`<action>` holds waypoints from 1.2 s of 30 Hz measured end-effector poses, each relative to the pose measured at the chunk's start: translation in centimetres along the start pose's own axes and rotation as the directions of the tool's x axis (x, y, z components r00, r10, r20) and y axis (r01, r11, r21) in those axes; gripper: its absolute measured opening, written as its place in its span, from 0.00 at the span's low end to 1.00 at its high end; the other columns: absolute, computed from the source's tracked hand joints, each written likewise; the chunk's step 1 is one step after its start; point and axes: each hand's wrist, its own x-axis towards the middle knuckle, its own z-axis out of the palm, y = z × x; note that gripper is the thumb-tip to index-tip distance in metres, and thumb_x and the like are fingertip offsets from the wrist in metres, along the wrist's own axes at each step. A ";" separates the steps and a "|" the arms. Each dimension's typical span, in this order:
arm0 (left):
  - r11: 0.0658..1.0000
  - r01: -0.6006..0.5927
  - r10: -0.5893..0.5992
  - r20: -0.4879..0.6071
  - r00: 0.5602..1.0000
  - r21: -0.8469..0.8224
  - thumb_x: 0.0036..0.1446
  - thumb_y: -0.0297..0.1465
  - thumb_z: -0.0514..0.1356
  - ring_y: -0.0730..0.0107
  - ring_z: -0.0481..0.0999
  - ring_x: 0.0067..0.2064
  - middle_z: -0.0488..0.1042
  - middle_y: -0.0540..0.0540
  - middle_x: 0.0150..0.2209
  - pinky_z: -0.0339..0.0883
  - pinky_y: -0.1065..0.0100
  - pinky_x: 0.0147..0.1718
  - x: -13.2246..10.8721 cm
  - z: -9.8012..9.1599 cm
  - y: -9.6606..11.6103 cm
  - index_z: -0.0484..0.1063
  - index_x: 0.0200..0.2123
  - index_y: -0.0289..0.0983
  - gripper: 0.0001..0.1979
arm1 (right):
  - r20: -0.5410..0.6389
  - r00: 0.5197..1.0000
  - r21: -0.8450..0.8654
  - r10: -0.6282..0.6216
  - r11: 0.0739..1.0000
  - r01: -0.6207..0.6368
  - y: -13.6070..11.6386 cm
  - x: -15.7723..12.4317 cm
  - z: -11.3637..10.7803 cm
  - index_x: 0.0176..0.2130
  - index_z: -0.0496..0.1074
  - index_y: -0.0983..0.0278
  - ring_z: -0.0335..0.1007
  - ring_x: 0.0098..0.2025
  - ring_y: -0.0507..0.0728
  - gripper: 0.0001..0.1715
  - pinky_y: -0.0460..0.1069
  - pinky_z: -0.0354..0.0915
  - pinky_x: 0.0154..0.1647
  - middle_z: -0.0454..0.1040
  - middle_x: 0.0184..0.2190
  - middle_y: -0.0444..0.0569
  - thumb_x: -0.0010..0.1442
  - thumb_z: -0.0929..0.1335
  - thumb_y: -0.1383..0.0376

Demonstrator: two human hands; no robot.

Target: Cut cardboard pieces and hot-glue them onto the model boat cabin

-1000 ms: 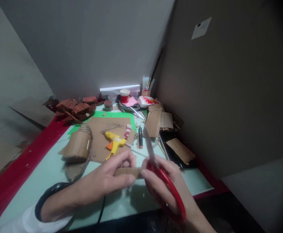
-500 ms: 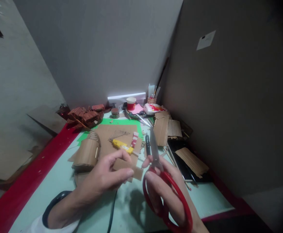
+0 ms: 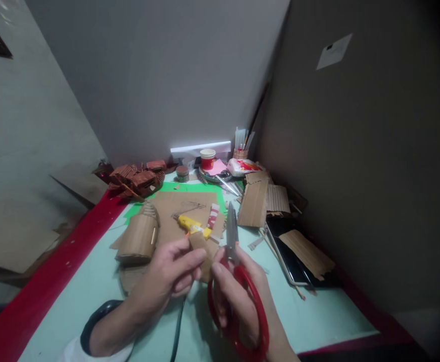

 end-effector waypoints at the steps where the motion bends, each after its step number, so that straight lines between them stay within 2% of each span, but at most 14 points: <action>1: 1.000 -0.003 0.003 -0.004 1.000 0.000 0.54 0.40 0.68 0.88 0.51 0.16 0.68 0.53 0.20 0.41 0.81 0.14 0.2 -0.2 -0.1 0.69 0.29 0.33 0.17 | -0.013 1.000 -0.093 -0.011 0.996 0.010 0.0 0.2 -0.3 0.40 0.62 0.62 0.52 0.14 0.47 0.20 0.42 0.52 0.15 0.60 0.16 0.35 0.65 0.67 0.49; 3: 1.000 -0.010 0.009 -0.020 1.000 -0.009 0.55 0.40 0.67 0.87 0.51 0.16 0.67 0.54 0.19 0.41 0.81 0.14 0.5 -0.7 -0.2 0.67 0.28 0.34 0.16 | -0.028 0.998 -0.302 -0.057 0.952 0.046 -0.1 0.6 -1.3 0.41 0.63 0.63 0.56 0.19 0.48 0.20 0.43 0.57 0.20 0.62 0.20 0.37 0.61 0.69 0.51; 5: 0.999 -0.023 0.022 -0.035 0.999 -0.026 0.58 0.38 0.65 0.87 0.51 0.17 0.65 0.55 0.19 0.42 0.81 0.15 0.5 -1.0 -0.1 0.67 0.29 0.35 0.14 | -0.008 0.997 -0.429 -0.079 0.901 0.068 -0.1 0.7 -2.4 0.41 0.63 0.64 0.56 0.25 0.50 0.21 0.45 0.59 0.27 0.62 0.23 0.39 0.58 0.70 0.52; 9: 0.997 -0.055 0.053 -0.027 0.998 -0.060 0.59 0.35 0.64 0.85 0.54 0.18 0.62 0.56 0.20 0.46 0.82 0.15 0.4 -1.2 0.2 0.68 0.32 0.35 0.11 | 0.107 0.994 -0.502 0.030 0.864 0.028 -0.2 0.1 -4.1 0.43 0.62 0.62 0.54 0.29 0.52 0.23 0.46 0.57 0.30 0.60 0.27 0.40 0.58 0.70 0.51; 12: 0.994 -0.079 0.077 -0.024 0.997 -0.075 0.59 0.35 0.64 0.84 0.55 0.18 0.62 0.56 0.21 0.49 0.82 0.15 0.3 -1.1 0.2 0.68 0.30 0.35 0.11 | 0.204 0.976 -0.550 0.079 0.834 0.048 -0.6 -0.6 -4.2 0.42 0.63 0.62 0.56 0.31 0.53 0.21 0.47 0.57 0.32 0.61 0.31 0.43 0.58 0.68 0.50; 18: 0.993 -0.113 0.110 -0.047 0.993 -0.047 0.59 0.34 0.64 0.83 0.57 0.16 0.62 0.56 0.19 0.52 0.82 0.12 0.2 -1.0 -0.1 0.68 0.28 0.35 0.11 | 0.230 0.956 -0.552 0.184 0.833 -0.027 -1.7 -1.0 -2.5 0.35 0.63 0.63 0.55 0.30 0.53 0.16 0.48 0.54 0.30 0.63 0.29 0.44 0.54 0.67 0.53; 27: 0.991 -0.134 0.134 -0.055 0.989 -0.003 0.61 0.35 0.63 0.83 0.59 0.17 0.65 0.55 0.20 0.56 0.81 0.13 0.3 -1.1 -0.3 0.71 0.31 0.35 0.10 | 0.233 0.966 -0.494 0.109 0.869 0.021 -0.8 -1.0 -2.7 0.37 0.66 0.62 0.57 0.30 0.54 0.17 0.46 0.55 0.29 0.66 0.30 0.45 0.54 0.69 0.54; 33: 0.991 -0.132 0.133 -0.057 0.990 0.019 0.60 0.36 0.64 0.82 0.60 0.17 0.64 0.55 0.19 0.58 0.81 0.12 0.5 -1.2 -0.5 0.72 0.33 0.35 0.10 | 0.209 0.957 -0.562 0.200 0.825 -0.050 -1.3 -1.1 -2.5 0.38 0.66 0.62 0.56 0.29 0.52 0.14 0.45 0.55 0.27 0.65 0.31 0.44 0.56 0.70 0.58; 36: 0.992 -0.124 0.124 -0.055 0.991 0.004 0.60 0.37 0.64 0.83 0.61 0.16 0.65 0.55 0.20 0.57 0.82 0.12 0.5 -1.1 -0.5 0.72 0.32 0.34 0.11 | 0.210 0.959 -0.569 0.188 0.822 -0.036 -1.4 -0.9 -2.4 0.37 0.66 0.62 0.56 0.29 0.52 0.14 0.45 0.55 0.28 0.65 0.30 0.44 0.57 0.70 0.57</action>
